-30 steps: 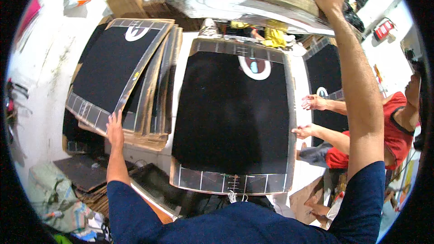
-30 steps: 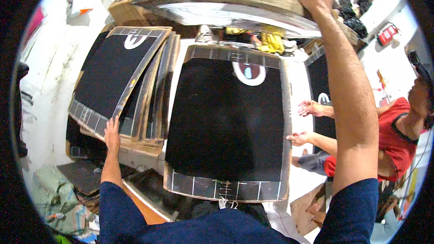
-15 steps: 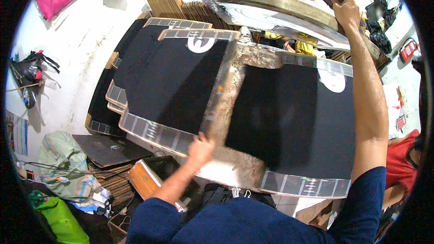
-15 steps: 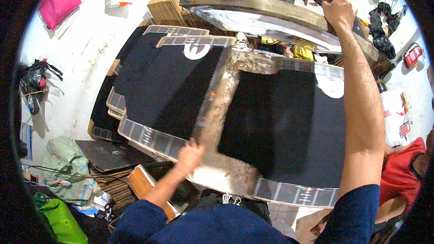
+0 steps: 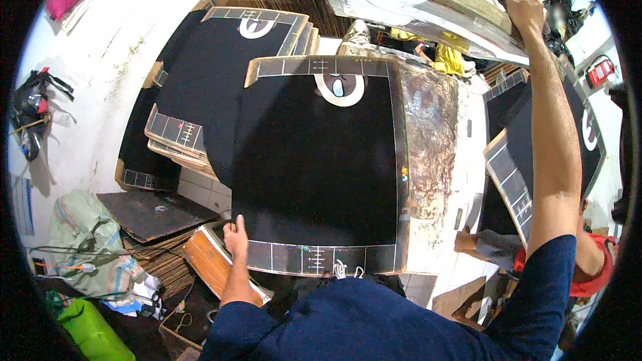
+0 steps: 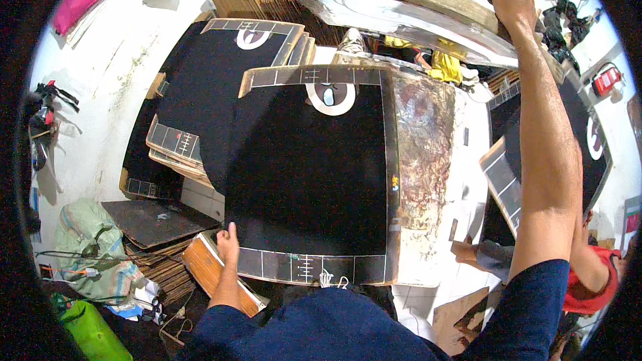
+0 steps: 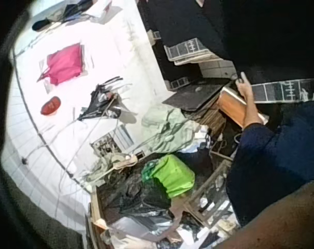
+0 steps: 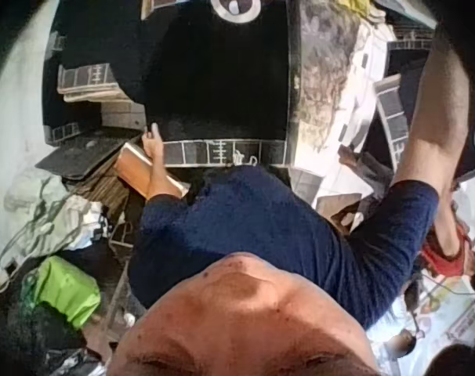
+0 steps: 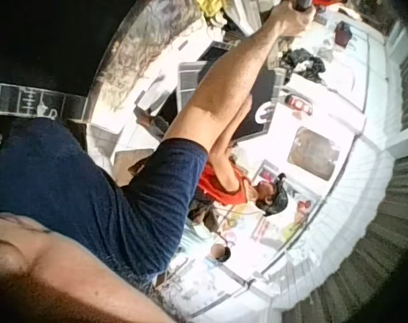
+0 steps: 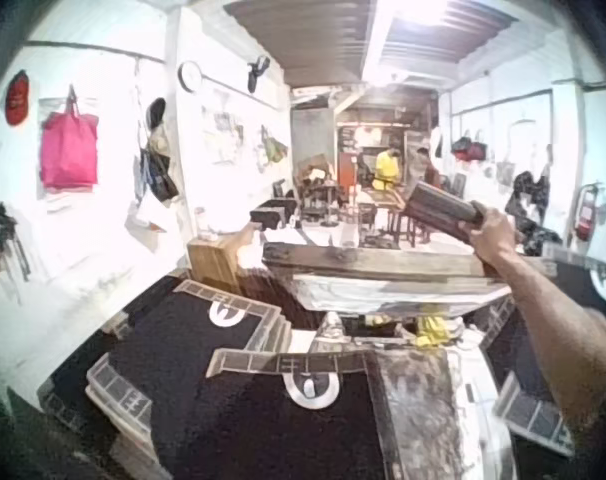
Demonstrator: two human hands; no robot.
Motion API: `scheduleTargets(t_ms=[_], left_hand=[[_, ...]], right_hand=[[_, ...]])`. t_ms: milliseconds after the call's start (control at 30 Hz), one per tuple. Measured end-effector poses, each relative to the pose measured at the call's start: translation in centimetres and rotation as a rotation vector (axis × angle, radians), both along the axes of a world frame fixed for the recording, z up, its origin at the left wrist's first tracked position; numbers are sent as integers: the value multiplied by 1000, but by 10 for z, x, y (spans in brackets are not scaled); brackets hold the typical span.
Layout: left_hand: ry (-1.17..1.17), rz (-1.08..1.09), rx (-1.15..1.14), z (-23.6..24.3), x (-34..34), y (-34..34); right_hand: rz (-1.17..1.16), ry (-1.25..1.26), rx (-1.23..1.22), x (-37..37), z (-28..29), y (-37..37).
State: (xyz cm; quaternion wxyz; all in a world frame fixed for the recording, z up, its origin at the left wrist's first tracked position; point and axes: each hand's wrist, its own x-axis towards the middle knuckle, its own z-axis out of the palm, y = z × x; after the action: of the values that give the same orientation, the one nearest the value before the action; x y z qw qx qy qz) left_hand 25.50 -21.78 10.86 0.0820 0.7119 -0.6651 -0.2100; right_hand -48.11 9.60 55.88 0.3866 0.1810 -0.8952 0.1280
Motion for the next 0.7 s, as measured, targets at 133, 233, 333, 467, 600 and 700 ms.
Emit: scheduleTargets(t_ms=[133,233,333,467,600,700], left_hand=[[207,-201,-279,2,12,4],[110,-155,-198,8,-12,32],[144,-278,-146,10,-45,49],[144,-542,-81,5,-90,53],[193,-656,15,14,-111,57],[133,-692,42,29,-109,66]], right_hand=[[-45,134,1,13,-1,-5],[-67,22,-151,24,-5,-8],[-46,42,-118,31,-4,-11],[52,-15,-154,43,0,-12],[81,-32,-184,51,2,-14],[98,38,-176,48,4,-17]])
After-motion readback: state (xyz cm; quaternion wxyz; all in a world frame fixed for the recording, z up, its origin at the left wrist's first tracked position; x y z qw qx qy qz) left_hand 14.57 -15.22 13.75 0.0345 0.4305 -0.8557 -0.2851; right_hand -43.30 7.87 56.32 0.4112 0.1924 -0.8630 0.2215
